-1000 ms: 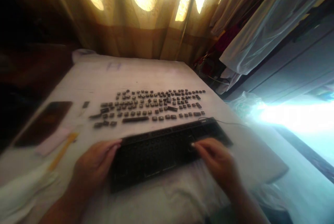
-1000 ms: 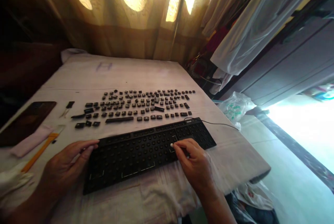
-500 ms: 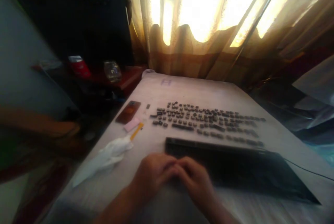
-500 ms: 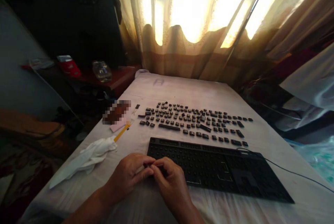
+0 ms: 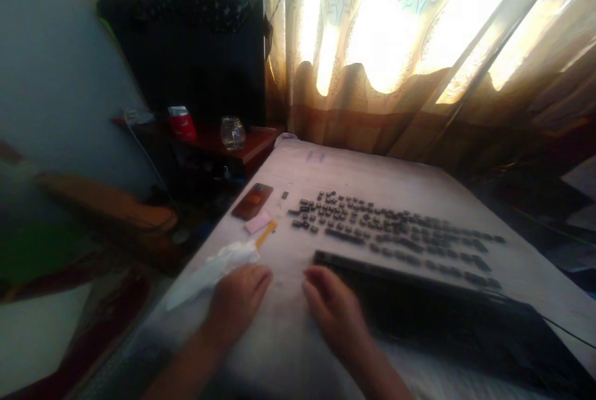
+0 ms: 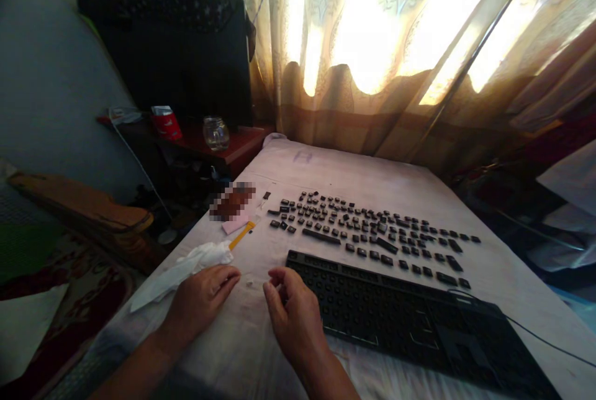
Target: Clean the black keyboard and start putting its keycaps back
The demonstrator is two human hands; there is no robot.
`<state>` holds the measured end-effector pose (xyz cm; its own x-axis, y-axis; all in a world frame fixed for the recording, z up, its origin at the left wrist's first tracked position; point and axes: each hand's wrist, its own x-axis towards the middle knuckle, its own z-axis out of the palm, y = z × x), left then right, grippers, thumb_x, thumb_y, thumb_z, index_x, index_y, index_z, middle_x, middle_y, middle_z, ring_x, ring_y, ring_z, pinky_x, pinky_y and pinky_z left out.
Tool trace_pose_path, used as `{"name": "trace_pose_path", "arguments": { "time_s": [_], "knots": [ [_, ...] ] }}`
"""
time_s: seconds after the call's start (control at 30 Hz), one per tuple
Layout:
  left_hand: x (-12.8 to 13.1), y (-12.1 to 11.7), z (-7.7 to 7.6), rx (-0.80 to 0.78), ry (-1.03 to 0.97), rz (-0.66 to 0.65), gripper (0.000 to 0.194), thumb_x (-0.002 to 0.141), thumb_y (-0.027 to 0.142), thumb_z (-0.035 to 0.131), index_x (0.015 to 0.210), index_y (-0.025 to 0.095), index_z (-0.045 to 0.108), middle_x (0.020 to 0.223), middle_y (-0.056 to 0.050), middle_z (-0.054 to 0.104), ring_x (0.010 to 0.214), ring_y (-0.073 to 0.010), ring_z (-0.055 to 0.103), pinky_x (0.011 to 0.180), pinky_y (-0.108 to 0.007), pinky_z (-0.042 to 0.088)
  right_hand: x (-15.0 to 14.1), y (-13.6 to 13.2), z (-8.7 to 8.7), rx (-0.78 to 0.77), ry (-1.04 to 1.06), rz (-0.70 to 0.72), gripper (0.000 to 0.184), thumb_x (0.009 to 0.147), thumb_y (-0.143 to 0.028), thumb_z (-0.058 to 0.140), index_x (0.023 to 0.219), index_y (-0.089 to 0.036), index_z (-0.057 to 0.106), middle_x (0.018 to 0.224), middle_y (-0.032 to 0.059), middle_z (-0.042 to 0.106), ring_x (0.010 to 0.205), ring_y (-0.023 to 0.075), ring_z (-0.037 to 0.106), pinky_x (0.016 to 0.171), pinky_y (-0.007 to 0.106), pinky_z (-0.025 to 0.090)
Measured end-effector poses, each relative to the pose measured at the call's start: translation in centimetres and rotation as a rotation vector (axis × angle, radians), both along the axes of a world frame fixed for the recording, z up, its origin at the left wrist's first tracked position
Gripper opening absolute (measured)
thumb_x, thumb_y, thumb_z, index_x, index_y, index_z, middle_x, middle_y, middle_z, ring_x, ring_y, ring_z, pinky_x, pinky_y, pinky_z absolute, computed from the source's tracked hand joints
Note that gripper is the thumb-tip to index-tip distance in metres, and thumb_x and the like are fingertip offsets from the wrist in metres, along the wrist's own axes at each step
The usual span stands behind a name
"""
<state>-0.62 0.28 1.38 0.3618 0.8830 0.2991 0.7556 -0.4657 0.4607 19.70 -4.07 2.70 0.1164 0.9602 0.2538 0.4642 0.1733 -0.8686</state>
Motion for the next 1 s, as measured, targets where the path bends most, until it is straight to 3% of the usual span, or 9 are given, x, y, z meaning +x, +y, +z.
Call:
{"name": "trace_pose_path", "arguments": {
  "time_s": [0.17, 0.27, 0.33, 0.5, 0.77, 0.9, 1.0],
  "knots": [
    [-1.8, 0.3, -1.8, 0.147, 0.234, 0.078, 0.024, 0.096, 0.019, 0.045, 0.092, 0.022, 0.068, 0.084, -0.007, 0.071, 0.083, -0.0227, 0.067, 0.079, -0.035, 0.054, 1.0, -1.3, 2.4, 0.037, -0.042, 0.182, 0.019, 0.091, -0.028, 0.055, 0.081, -0.022, 0.069, 0.071, 0.0011, 0.070, 0.063, 0.0152, 0.065, 0.058, 0.023, 0.049],
    [-1.5, 0.1, -1.7, 0.131, 0.364, 0.110, 0.023, 0.097, 0.019, 0.045, 0.097, 0.021, 0.067, 0.091, -0.008, 0.070, 0.088, -0.0238, 0.066, 0.080, -0.036, 0.053, 1.2, -2.1, 3.6, 0.061, -0.065, 0.308, 0.018, 0.092, -0.022, 0.055, 0.078, -0.023, 0.067, 0.069, -0.0013, 0.067, 0.061, 0.0126, 0.063, 0.058, 0.020, 0.047],
    [-1.1, -0.1, -1.2, 0.087, 0.423, 0.112, 0.024, 0.097, 0.019, 0.044, 0.100, 0.020, 0.067, 0.096, -0.009, 0.069, 0.090, -0.0242, 0.066, 0.079, -0.037, 0.053, 1.5, -2.5, 3.4, 0.070, -0.084, 0.321, 0.018, 0.092, -0.021, 0.055, 0.077, -0.022, 0.066, 0.068, -0.0017, 0.066, 0.060, 0.0120, 0.061, 0.057, 0.020, 0.046],
    [-0.5, 0.1, -0.1, 0.049, 0.459, 0.099, 0.025, 0.097, 0.020, 0.044, 0.100, 0.022, 0.068, 0.100, -0.008, 0.069, 0.087, -0.0230, 0.065, 0.075, -0.035, 0.052, 3.5, -2.9, 1.2, 0.060, -0.121, 0.213, 0.020, 0.093, -0.021, 0.055, 0.078, -0.022, 0.068, 0.071, 0.0000, 0.069, 0.064, 0.0136, 0.065, 0.060, 0.021, 0.050],
    [0.1, 0.7, 0.1, 0.265, 0.334, 0.028, 0.029, 0.099, 0.026, 0.042, 0.086, 0.022, 0.068, 0.084, -0.004, 0.068, 0.083, -0.0219, 0.063, 0.077, -0.035, 0.050, 7.8, -4.4, -0.2, 0.255, -0.195, 0.075, 0.017, 0.095, -0.020, 0.055, 0.084, -0.022, 0.068, 0.074, 0.0012, 0.069, 0.064, 0.0132, 0.067, 0.060, 0.019, 0.054],
    [-2.2, 1.8, 1.6, 0.401, 0.376, 0.172, 0.028, 0.098, 0.036, 0.045, 0.098, 0.021, 0.069, 0.098, -0.010, 0.070, 0.092, -0.0283, 0.064, 0.078, -0.042, 0.050, 10.6, -5.6, -1.2, 0.275, -0.267, -0.004, 0.012, 0.095, -0.021, 0.059, 0.090, -0.022, 0.070, 0.079, 0.0032, 0.073, 0.068, 0.0152, 0.071, 0.062, 0.020, 0.058],
    [-3.8, 2.7, 2.1, 0.356, 0.431, 0.220, 0.026, 0.093, 0.034, 0.051, 0.107, 0.023, 0.069, 0.108, -0.012, 0.070, 0.099, -0.0318, 0.064, 0.082, -0.046, 0.050, 12.0, -6.0, -1.8, 0.282, -0.300, -0.053, 0.012, 0.094, -0.024, 0.060, 0.092, -0.022, 0.072, 0.081, 0.0032, 0.074, 0.069, 0.0160, 0.073, 0.064, 0.020, 0.059]
  ]
}}
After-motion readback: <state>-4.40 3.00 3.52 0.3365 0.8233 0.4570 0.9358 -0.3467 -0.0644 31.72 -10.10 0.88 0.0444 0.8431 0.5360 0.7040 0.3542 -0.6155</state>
